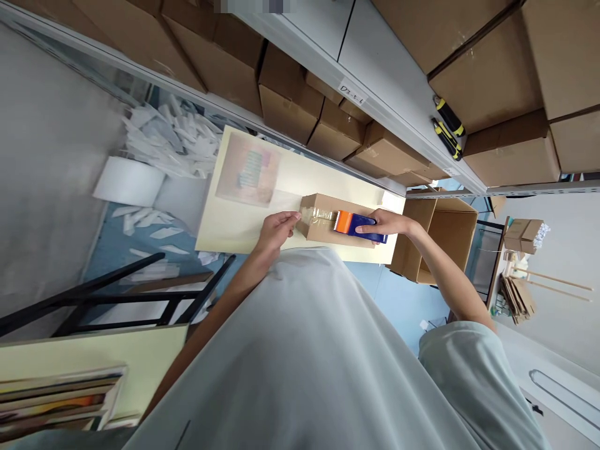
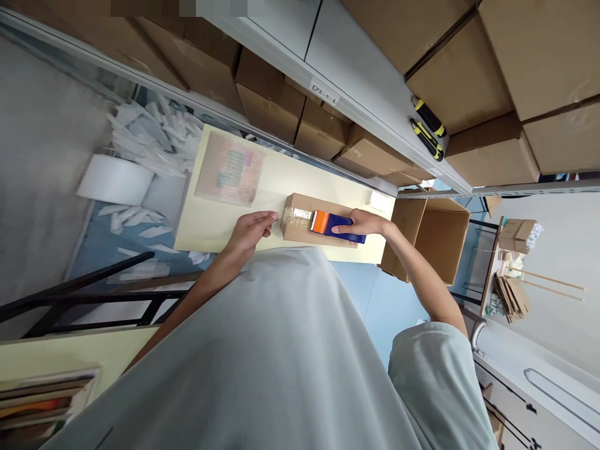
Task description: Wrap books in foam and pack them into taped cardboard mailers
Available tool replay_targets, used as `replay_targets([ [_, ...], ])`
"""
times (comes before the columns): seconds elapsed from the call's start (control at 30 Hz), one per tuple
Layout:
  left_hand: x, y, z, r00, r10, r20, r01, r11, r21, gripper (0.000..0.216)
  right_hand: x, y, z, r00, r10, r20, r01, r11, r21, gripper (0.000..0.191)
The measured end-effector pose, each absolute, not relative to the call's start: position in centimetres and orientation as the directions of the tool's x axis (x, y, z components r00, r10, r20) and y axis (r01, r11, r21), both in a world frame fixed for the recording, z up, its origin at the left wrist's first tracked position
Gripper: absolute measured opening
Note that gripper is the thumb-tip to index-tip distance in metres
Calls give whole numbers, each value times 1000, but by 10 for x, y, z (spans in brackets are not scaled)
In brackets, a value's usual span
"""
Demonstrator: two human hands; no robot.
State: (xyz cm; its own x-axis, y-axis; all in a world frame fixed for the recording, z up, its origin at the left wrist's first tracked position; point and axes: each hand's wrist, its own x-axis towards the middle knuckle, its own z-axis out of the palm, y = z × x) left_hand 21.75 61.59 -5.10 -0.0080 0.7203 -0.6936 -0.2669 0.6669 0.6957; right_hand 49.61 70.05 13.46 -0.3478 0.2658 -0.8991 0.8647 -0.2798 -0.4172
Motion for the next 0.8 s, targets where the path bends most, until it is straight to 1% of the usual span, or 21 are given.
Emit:
replay_targets([
  [0.1,225,619,-61,80,711,-698,-251,692,677,49,497,698,132,-343,304,-889,867,-260,-424,70],
  [0.17,229,619,-65,102,717,-689,-215,693,689,54,497,696,131,-330,320,-888,872,-257,-416,71],
  [0.23,231,617,-66,76,726,-683,-159,685,711,60,497,694,130,-305,315,-899,877,-276,-394,72],
  [0.33,230,613,-63,-37,737,-675,-41,673,738,79,495,694,130,-294,293,-910,880,-287,-378,73],
  [0.37,228,611,-59,-82,760,-645,7,648,762,78,494,694,131,-299,295,-907,881,-280,-382,73],
  [0.4,226,609,-55,-119,794,-596,57,604,795,70,493,694,131,-304,298,-905,881,-274,-386,73],
  [0.47,224,606,-45,-143,876,-460,166,479,862,47,492,693,130,-299,304,-904,879,-280,-385,72],
  [0.5,225,604,-39,-126,909,-398,224,417,881,43,491,693,130,-289,306,-907,878,-292,-378,72],
  [0.57,230,601,-29,-60,942,-330,329,330,885,47,490,691,128,-262,307,-915,877,-320,-358,71],
  [0.63,241,599,-24,17,947,-321,394,289,873,48,489,689,126,-241,315,-918,876,-336,-346,71],
  [0.7,256,597,-24,55,944,-325,391,279,877,51,489,686,125,-238,331,-913,875,-336,-350,71],
  [0.8,277,596,-30,4,945,-328,331,308,892,56,490,683,123,-258,352,-900,870,-320,-375,71],
])
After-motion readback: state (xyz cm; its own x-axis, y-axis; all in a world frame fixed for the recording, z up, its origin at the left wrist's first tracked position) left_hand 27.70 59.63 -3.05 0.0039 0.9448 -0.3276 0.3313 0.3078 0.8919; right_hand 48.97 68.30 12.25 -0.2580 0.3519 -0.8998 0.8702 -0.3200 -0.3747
